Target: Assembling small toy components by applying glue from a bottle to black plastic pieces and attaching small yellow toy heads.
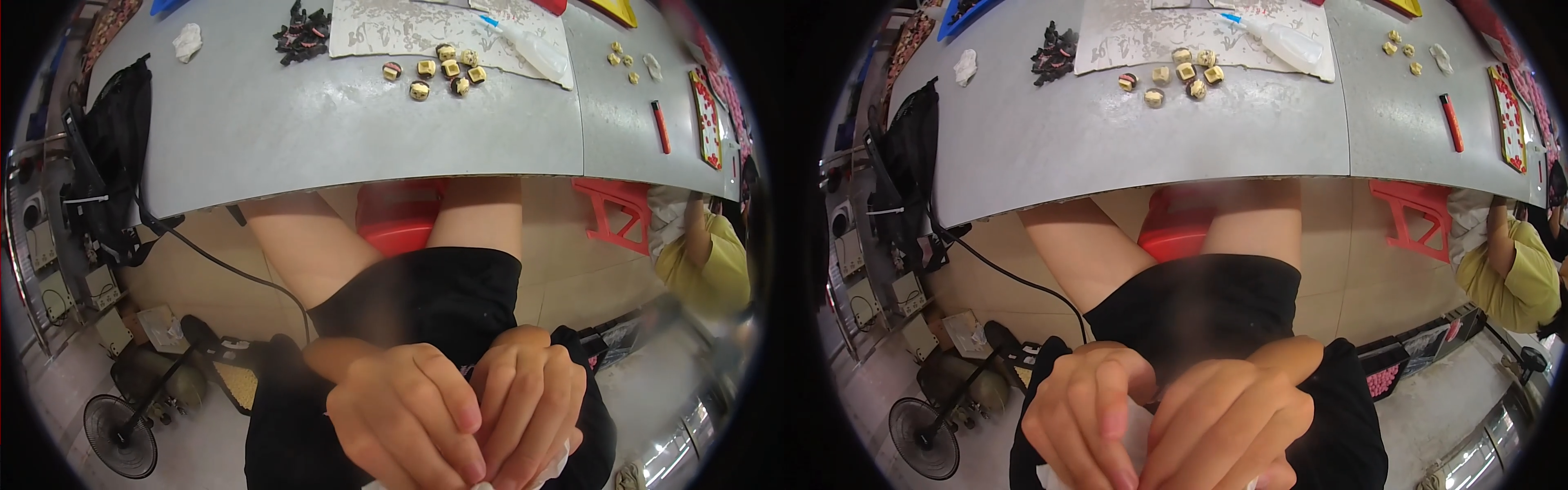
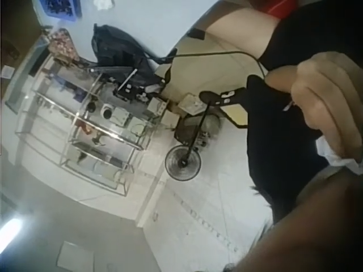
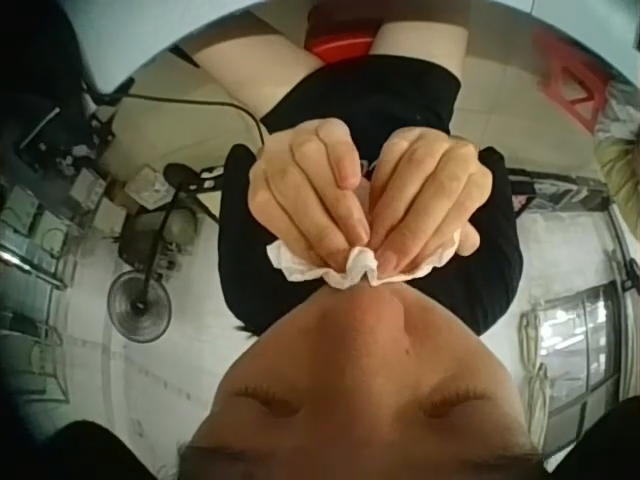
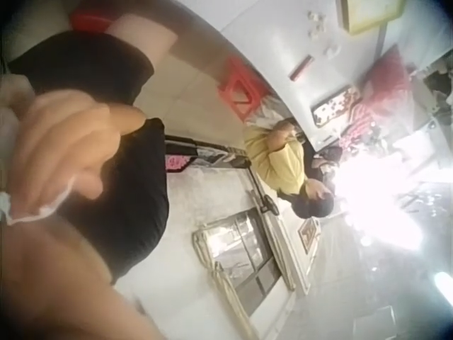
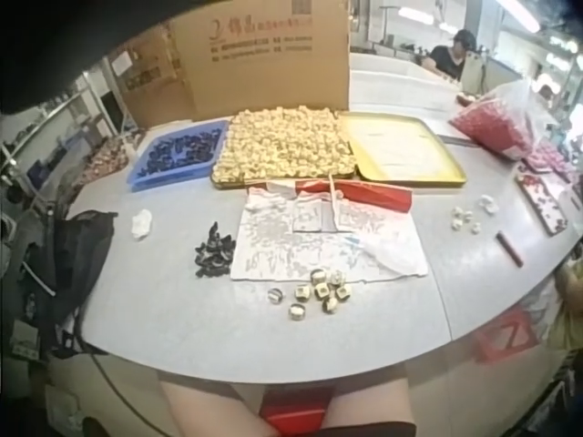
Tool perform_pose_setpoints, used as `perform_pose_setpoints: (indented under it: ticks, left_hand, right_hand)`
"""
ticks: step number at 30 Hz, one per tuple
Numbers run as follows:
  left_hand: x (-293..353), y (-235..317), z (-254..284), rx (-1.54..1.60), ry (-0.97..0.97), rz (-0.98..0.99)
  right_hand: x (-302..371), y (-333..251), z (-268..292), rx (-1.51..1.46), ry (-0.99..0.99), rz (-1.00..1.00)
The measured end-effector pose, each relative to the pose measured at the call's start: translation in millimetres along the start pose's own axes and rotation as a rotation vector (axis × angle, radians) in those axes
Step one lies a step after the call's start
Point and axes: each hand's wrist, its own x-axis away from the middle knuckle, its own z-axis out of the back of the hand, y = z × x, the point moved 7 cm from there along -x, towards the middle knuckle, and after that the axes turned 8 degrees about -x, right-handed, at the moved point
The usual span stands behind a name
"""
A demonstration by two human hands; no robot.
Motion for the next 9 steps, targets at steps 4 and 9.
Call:
perform_pose_setpoints:
  ticks: [4,9]
  left_hand:
    - [2.5,-17.2,-3.2,0.188,-0.062,0.156]
    - [16.6,1.1,1.5,0.369,-0.42,0.141]
  right_hand:
    - [-0.5,-3.4,-11.6,0.002,0.302,0.073]
    - [46.7,-11.9,-16.8,-0.299,0.168,0.12]
